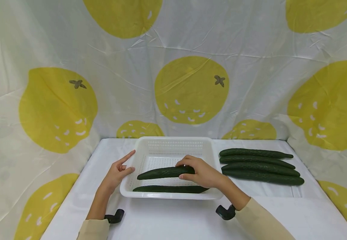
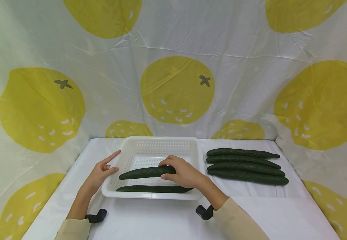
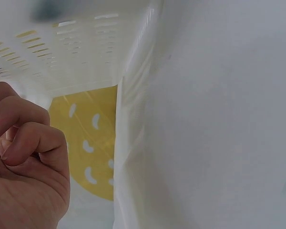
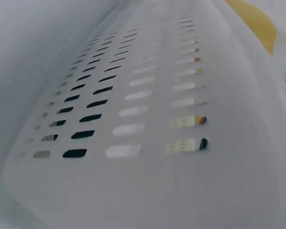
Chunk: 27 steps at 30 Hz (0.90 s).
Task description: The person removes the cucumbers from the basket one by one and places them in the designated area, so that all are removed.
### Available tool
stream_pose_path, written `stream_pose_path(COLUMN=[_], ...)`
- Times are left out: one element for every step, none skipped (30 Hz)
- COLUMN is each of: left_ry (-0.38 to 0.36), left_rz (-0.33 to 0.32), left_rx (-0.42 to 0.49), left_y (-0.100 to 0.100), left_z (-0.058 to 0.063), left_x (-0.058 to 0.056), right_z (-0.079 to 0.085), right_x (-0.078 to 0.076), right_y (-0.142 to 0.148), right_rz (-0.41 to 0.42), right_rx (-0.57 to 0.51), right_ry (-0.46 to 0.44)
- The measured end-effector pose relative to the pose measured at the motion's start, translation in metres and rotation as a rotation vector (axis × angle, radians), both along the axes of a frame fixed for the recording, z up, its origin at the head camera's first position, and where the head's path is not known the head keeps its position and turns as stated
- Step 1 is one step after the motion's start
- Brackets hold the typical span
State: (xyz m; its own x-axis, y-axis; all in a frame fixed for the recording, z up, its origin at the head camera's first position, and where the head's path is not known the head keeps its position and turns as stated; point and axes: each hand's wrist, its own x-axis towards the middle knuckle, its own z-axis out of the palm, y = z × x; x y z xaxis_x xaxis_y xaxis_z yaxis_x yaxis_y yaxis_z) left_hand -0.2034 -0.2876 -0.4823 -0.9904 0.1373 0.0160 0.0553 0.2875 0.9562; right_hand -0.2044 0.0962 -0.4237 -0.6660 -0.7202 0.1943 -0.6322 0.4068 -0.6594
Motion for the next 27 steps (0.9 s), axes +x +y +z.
stream_pose_path(left_ry=[0.001,0.002,0.003,0.005,0.006,0.006,0.006,0.008,0.009,0.008,0.006,0.002,-0.002,-0.005,-0.01,-0.014,-0.018,-0.021,-0.022,-0.022,-0.022,-0.023,-0.023,-0.023,-0.022,-0.021,-0.019], left_rz=[0.0,0.001,0.001,0.002,0.004,0.005,0.005,0.005,0.005,0.005,0.005,0.004,0.005,0.007,0.008,0.011,0.012,0.013,0.013,0.013,0.013,0.014,0.014,0.015,0.017,0.019,0.02], left_rx=[0.0,0.0,0.0,0.0,0.003,0.002,0.003,0.003,0.003,0.002,0.002,0.003,0.001,-0.001,-0.002,-0.002,-0.001,0.0,-0.004,-0.004,-0.003,-0.002,-0.004,-0.005,-0.006,-0.006,-0.006], left_y=[0.0,0.0,0.0,0.0,0.0,0.0,0.0,0.0,0.0,0.001,0.001,0.001,0.002,0.002,0.002,0.003,0.003,0.003,0.003,0.003,0.003,0.002,0.002,0.002,0.002,0.001,0.001], left_z=[0.0,0.0,-0.001,-0.001,-0.001,-0.001,-0.001,-0.001,-0.002,-0.002,-0.002,-0.002,-0.001,-0.001,-0.001,-0.001,0.0,0.0,0.0,0.0,0.0,0.0,0.0,0.0,0.0,0.0,0.0], left_x=[0.0,0.0,0.0,-0.001,-0.001,-0.001,-0.001,-0.002,-0.002,-0.002,-0.002,-0.002,-0.002,-0.002,-0.002,-0.002,-0.002,-0.002,-0.002,-0.001,-0.001,-0.001,-0.001,-0.001,-0.001,-0.001,-0.001], right_z=[0.002,0.003,0.005,0.006,0.008,0.009,0.011,0.013,0.015,0.017,0.019,0.02,0.022,0.023,0.024,0.025,0.025,0.026,0.026,0.027,0.027,0.027,0.027,0.026,0.025,0.024,0.023], right_x=[0.0,-0.001,-0.001,-0.001,-0.001,-0.001,-0.001,-0.001,-0.001,0.0,0.0,0.0,0.001,0.001,0.001,0.002,0.002,0.002,0.002,0.003,0.003,0.003,0.004,0.004,0.004,0.004,0.004], right_y=[0.002,0.004,0.006,0.007,0.009,0.01,0.011,0.012,0.014,0.015,0.017,0.019,0.022,0.025,0.029,0.033,0.037,0.041,0.045,0.05,0.054,0.058,0.063,0.067,0.071,0.076,0.08], right_rz=[-0.003,-0.006,-0.009,-0.011,-0.012,-0.012,-0.012,-0.014,-0.017,-0.023,-0.029,-0.035,-0.043,-0.052,-0.064,-0.076,-0.086,-0.095,-0.107,-0.118,-0.128,-0.136,-0.145,-0.154,-0.163,-0.173,-0.185], right_rx=[-0.008,-0.018,-0.027,-0.036,-0.044,-0.049,-0.055,-0.058,-0.057,-0.053,-0.048,-0.046,-0.044,-0.042,-0.04,-0.038,-0.037,-0.036,-0.034,-0.031,-0.03,-0.026,-0.024,-0.022,-0.019,-0.016,-0.015], right_ry=[0.004,0.011,0.017,0.021,0.024,0.027,0.028,0.026,0.025,0.02,0.02,0.019,0.018,0.017,0.02,0.022,0.03,0.038,0.046,0.051,0.056,0.06,0.068,0.072,0.075,0.078,0.083])
